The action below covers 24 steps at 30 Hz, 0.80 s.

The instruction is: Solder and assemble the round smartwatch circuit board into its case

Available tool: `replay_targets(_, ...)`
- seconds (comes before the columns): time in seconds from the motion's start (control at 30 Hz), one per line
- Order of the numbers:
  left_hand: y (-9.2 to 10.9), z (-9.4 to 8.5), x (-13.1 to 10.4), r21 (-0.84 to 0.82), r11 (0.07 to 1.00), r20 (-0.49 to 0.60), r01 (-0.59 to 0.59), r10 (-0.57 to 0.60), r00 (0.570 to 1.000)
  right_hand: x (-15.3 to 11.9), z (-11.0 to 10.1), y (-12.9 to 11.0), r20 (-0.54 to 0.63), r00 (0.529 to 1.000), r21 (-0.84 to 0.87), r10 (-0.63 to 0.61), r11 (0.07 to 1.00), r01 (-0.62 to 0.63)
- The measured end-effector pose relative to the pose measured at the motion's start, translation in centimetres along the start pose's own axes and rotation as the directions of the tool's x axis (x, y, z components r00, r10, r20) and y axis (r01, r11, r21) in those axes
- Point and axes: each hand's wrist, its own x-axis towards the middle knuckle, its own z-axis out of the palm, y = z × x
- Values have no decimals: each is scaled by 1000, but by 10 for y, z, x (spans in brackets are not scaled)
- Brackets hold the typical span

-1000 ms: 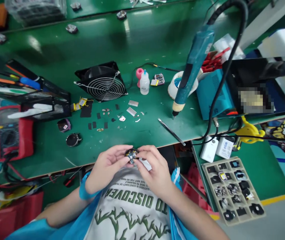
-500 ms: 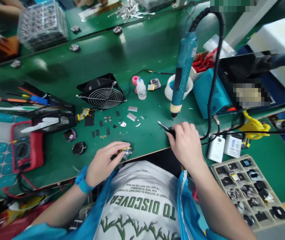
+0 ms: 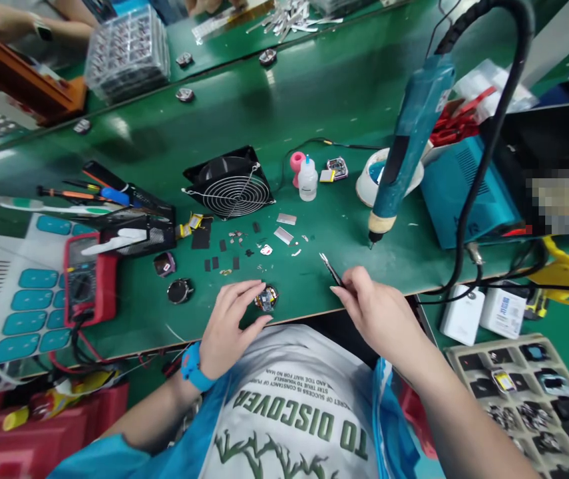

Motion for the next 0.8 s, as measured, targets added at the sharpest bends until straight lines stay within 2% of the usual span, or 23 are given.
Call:
replay_targets(0.07, 2, 4, -1, 12, 1000, -24, -17, 17, 1000, 3, -1, -2, -12, 998, 5, -68, 998, 68)
replay_targets(0.17, 1, 6, 0, -55, 992, 7, -116, 116, 993, 7, -10, -6, -50, 986, -2, -160, 987, 160)
replay_targets(0.33, -4, 6, 3, -120, 970, 3, -212, 214, 977, 11, -39, -18, -63, 982, 106, -179, 977, 185)
replay_targets(0.43, -6, 7, 3, -109, 965, -20, -239, 238, 971, 16, -44, -24, -47, 981, 183, -188, 964, 194)
replay_targets(0.57, -5, 8, 4, -81, 967, -25, -240, 239, 971, 24, -27, -20, -87, 972, 144, -217, 963, 227)
replay_targets(0.67, -5, 8, 5, -78, 966, -33, -247, 246, 969, 25, -9, -16, -129, 974, 153, -185, 967, 203)
replay_targets(0.73, -5, 8, 5, -83, 965, -31, -249, 247, 969, 22, 2, -18, -142, 982, 291, -124, 943, 161)
replay_targets(0.8, -5, 9, 5, -85, 966, -24, -243, 241, 970, 17, 12, -25, -144, 988, 482, -62, 867, 125)
